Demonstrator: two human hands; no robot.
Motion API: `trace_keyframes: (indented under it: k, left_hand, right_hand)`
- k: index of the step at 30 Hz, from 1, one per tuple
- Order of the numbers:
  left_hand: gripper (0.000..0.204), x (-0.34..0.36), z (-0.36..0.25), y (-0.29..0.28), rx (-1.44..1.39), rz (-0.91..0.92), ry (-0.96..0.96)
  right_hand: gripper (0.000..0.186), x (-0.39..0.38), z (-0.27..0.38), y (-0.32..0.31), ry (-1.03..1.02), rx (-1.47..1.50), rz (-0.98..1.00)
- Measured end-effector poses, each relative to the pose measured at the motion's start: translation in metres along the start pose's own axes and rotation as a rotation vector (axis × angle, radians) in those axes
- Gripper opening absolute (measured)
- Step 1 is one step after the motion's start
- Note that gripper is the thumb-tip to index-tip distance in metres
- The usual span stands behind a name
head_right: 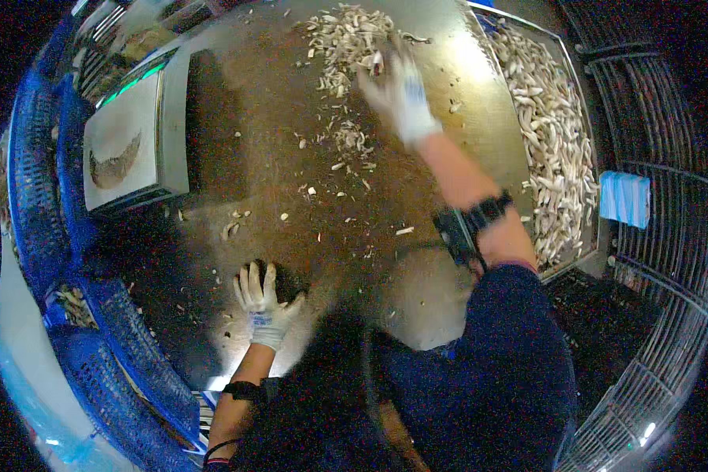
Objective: Sorting and cleaning mushrooms on a metal table and placing them into blue crates.
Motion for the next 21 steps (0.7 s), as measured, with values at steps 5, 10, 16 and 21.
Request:
trace_keyframes:
  k: [5,10,16,21]
  left_hand:
    - [0.081,0.004,-0.001,0.009,-0.030,0.018,0.009]
    - [0.078,0.006,-0.003,0.005,0.003,-0.002,-0.001]
    - [0.091,0.023,-0.015,-0.002,0.011,0.455,-0.088]
    - [0.087,-0.016,0.010,-0.017,-0.035,0.245,-0.061]
  right_hand:
    - [0.070,-0.153,0.071,-0.005,-0.519,-0.300,0.566]
    - [0.050,-0.073,0.068,0.060,-0.856,-0.393,0.502]
    - [0.015,0.069,-0.006,0.063,-0.656,-0.719,0.021]
    - [0.023,-0.031,0.171,0.028,-0.864,-0.444,-0.114]
Point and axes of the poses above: each hand's wrist, its own x-axis towards the middle knuckle, its own y-axis out of the palm, z = x × y, the point moved 5 cm from there along x, towards the middle knuckle, and after that the axes turned 7 degrees about -x, right-handed, at the moved point
